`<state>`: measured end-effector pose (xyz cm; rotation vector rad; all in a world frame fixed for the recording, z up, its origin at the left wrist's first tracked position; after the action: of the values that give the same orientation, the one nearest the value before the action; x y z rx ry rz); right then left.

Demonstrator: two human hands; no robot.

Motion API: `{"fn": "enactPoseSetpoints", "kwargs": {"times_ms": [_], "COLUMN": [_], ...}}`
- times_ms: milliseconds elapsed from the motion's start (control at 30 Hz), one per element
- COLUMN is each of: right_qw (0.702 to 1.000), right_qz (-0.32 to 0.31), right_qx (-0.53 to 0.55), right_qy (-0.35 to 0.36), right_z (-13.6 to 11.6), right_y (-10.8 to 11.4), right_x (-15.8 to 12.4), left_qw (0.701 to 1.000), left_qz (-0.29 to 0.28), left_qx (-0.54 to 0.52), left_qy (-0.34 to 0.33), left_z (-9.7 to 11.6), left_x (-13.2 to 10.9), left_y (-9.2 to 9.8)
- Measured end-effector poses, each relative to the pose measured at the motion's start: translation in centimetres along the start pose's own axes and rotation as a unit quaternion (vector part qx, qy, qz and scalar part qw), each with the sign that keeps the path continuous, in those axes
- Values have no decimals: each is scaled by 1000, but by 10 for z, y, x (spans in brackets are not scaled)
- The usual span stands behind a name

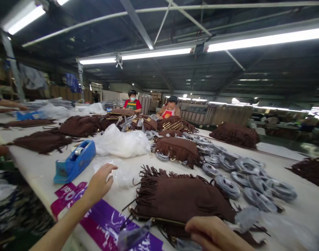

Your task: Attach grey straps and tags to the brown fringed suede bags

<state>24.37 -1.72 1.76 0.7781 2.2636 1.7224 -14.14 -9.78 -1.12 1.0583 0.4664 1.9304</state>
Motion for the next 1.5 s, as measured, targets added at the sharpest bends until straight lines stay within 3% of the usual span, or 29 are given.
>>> {"fn": "enactPoseSetpoints", "kwargs": {"times_ms": [100,167,267,367,467,567,800,1033,1167,1333,1433,1500], "right_qw": [999,994,992,995,996,997,998,996,988,949,944,945], "right_qz": [-6,11,64,98,70,54,62,55,36,16,113,188], "right_qx": [39,74,64,-11,-49,-43,-21,-65,-147,-301,-282,-237], "right_qy": [32,77,90,22,-28,-34,-13,-31,-42,-93,-131,-124], "right_z": [-23,-39,-53,-52,-42,-34,-33,-40,-34,11,45,56], "right_y": [-5,-17,-41,-66,-88,-103,-100,-101,-75,-11,14,16], "right_x": [44,79,129,172,198,208,204,203,189,128,70,28], "left_qw": [987,978,983,988,992,993,994,994,993,992,991,990], "left_qz": [-149,-198,-176,-139,-97,-77,-71,-100,-106,-92,-88,-72], "left_qx": [23,28,38,17,-26,-54,-47,25,50,63,76,98], "left_qy": [-64,-56,-36,-63,-73,-68,-62,-41,-34,-53,-64,-72], "left_z": [-4,2,6,-5,-22,-27,-4,1,2,-5,-11,-5], "left_x": [-1,-3,-3,-4,-5,-6,-1,4,6,5,7,9], "left_y": [-14,-31,-59,-76,-81,-80,-75,-73,-73,-77,-76,-74]}}
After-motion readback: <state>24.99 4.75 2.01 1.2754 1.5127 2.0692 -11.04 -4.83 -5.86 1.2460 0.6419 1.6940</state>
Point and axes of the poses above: each hand's wrist, its own x-axis towards the middle knuckle, its own y-axis out of the back of the hand, z = x × y, the point moved 1 cm from there along x, towards the middle knuckle, and after that the axes turned 15 degrees about -x, right-handed, at the moved point
